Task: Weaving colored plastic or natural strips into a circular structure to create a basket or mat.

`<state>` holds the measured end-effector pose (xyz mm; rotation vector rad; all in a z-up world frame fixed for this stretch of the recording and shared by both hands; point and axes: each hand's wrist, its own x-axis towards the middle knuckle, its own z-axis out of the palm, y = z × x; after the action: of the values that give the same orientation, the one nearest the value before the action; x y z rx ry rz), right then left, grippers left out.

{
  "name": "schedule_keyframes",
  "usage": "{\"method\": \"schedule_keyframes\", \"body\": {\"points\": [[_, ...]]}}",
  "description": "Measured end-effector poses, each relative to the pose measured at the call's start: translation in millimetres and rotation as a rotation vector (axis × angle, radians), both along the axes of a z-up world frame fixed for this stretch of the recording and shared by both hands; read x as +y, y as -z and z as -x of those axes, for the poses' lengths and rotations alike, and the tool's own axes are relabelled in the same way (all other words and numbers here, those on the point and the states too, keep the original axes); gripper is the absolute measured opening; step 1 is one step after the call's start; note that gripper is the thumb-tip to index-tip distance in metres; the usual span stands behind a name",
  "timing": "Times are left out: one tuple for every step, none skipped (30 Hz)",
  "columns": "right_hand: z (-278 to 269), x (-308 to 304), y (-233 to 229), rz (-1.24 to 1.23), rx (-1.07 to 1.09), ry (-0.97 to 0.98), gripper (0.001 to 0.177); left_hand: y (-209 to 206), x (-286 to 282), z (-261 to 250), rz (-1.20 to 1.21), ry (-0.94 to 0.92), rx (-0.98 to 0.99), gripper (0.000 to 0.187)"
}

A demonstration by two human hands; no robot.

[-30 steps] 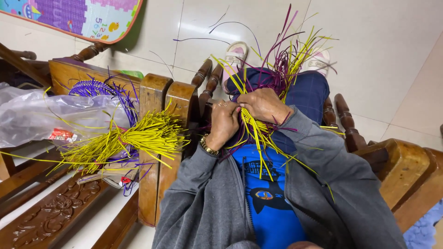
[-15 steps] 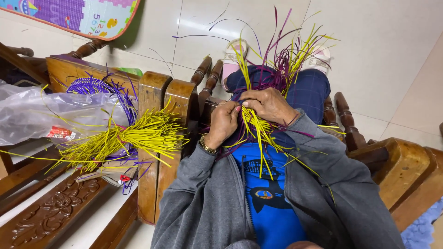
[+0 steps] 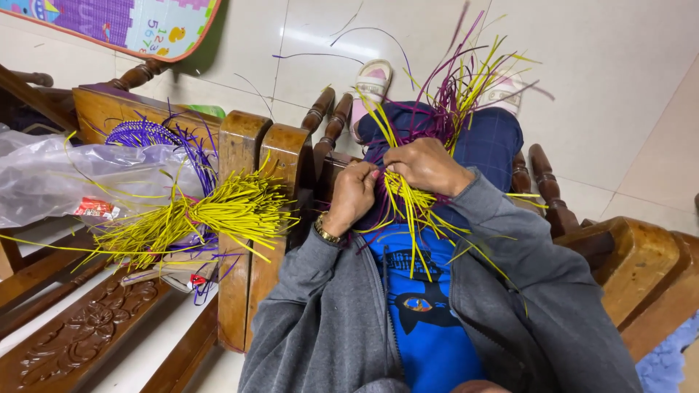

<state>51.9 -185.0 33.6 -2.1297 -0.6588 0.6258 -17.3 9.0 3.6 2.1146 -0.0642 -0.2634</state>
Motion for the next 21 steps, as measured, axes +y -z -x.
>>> {"method": "schedule_keyframes", "body": {"points": [[7,-6,-5,0.001,0.005,0.004,0.02,-7,1,-3,0.001,0.004,0.005,0.014],[10,-11,-11,-0.161,0.038,0.136,0.017,-14,3,-9,-0.062,0.03,-0.069,0.014],[14,-16,-16,-0.322,0.071,0.268,0.025,-22,4,-15,-0.124,0.057,-0.143,0.014],[21,-24,-11,-0.321,0.069,0.275,0.025,-30,-1,-20,-0.123,0.064,-0.144,0.014],[28,-33,-6,-0.229,0.019,0.417,0.026,-39,-6,-25,-0.167,0.06,-0.173,0.019],[37,-42,-1,-0.132,-0.029,0.56,0.039,-47,-12,-28,-0.209,0.059,-0.199,0.025],[41,-38,-7,-0.129,-0.027,0.57,0.039,-39,-20,-31,-0.205,0.069,-0.197,0.025],[44,-34,-14,0.041,-0.019,0.509,0.046,-31,-28,-35,-0.136,0.054,-0.122,0.027],[48,-29,-21,0.21,-0.009,0.446,0.058,-24,-35,-38,-0.069,0.039,-0.047,0.029],[55,-24,-14,0.208,-0.015,0.452,0.058,-10,-38,-39,-0.069,0.045,-0.054,0.029],[63,-20,-6,0.218,-0.047,0.389,0.056,5,-40,-40,-0.044,0.021,0.072,0.026],[70,-14,2,0.227,-0.077,0.324,0.053,19,-42,-41,-0.022,-0.005,0.201,0.023],[69,-12,9,0.223,-0.082,0.329,0.053,33,-40,-44,-0.025,-0.002,0.195,0.023],[72,-9,16,0.183,-0.165,0.331,0.05,47,-38,-41,0.124,-0.044,0.279,0.02],[76,-5,23,0.143,-0.247,0.333,0.047,62,-35,-37,0.274,-0.088,0.362,0.019],[75,-6,19,0.139,-0.245,0.333,0.047,59,-31,-36,0.269,-0.089,0.363,0.019],[74,-6,16,0.103,-0.224,0.323,0.047,56,-28,-34,0.341,-0.121,0.399,0.017],[73,-7,12,0.069,-0.203,0.318,0.047,53,-25,-34,0.414,-0.146,0.435,0.016],[73,-8,12,0.068,-0.201,0.324,0.047,48,-27,-35,0.41,-0.142,0.437,0.016],[72,-9,13,0.026,-0.123,0.38,0.044,44,-30,-36,0.43,-0.155,0.43,0.014],[71,-9,13,-0.017,-0.045,0.436,0.042,39,-32,-38,0.449,-0.168,0.422,0.013]]}}
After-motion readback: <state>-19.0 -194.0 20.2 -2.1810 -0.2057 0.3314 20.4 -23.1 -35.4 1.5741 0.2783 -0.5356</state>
